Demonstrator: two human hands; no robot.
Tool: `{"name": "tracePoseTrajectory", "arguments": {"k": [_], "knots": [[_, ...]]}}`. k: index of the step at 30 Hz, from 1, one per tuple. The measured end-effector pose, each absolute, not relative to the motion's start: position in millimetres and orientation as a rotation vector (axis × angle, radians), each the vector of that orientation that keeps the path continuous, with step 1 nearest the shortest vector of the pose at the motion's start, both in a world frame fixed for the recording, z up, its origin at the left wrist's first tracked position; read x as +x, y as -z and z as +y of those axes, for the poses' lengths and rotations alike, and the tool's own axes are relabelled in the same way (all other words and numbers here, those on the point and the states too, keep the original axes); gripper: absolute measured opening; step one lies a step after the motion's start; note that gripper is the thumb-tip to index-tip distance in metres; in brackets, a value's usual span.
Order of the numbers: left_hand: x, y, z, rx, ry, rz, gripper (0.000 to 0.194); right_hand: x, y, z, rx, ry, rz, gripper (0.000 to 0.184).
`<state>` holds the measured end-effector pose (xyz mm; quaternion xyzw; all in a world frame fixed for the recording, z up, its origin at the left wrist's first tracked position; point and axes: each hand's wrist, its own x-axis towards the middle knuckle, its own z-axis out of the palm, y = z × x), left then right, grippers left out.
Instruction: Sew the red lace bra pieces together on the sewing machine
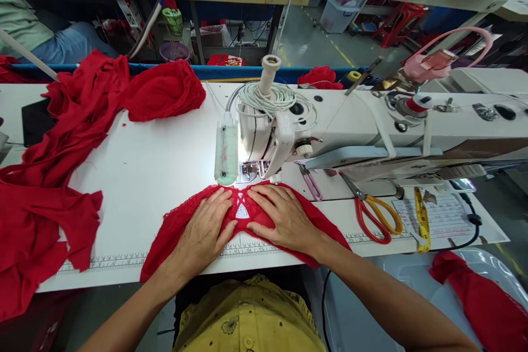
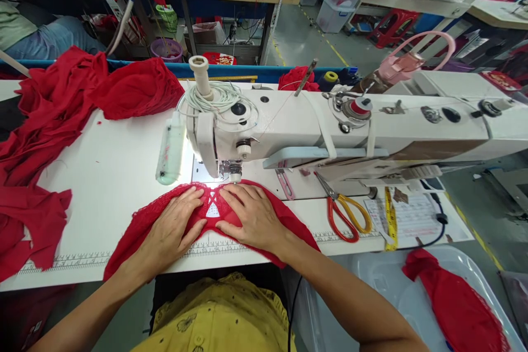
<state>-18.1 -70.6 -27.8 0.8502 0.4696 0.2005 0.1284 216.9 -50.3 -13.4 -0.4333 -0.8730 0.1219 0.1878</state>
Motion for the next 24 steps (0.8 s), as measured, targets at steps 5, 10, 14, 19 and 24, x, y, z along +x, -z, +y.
{"name": "tracePoseTrajectory", "arguments": {"k": [5, 10, 14, 19, 24], "knots": [[-17.9, 27.8, -70.4, 2.484, -0.581, 1.362, 0.035, 216.9, 12.6, -50.3, -1.220, -0.358, -2.456, 0.058], [-18.0, 28.1, -70.9, 2.459, -0.597, 1.356, 0.035, 217.1, 13.3, -50.6, -1.223, -0.351, -2.454, 0.058], [-18.2, 28.3, -71.0, 2.454, -0.592, 1.360, 0.035, 217.2, 13.9, -50.6, -1.223, -0.345, -2.454, 0.057], [-18.3, 28.1, -70.6, 2.481, -0.571, 1.360, 0.034, 217.2, 13.8, -51.0, -1.219, -0.331, -2.453, 0.057], [-18.8, 28.4, -70.6, 2.503, -0.579, 1.356, 0.035, 216.9, 13.4, -51.2, -1.218, -0.318, -2.451, 0.058]]}}
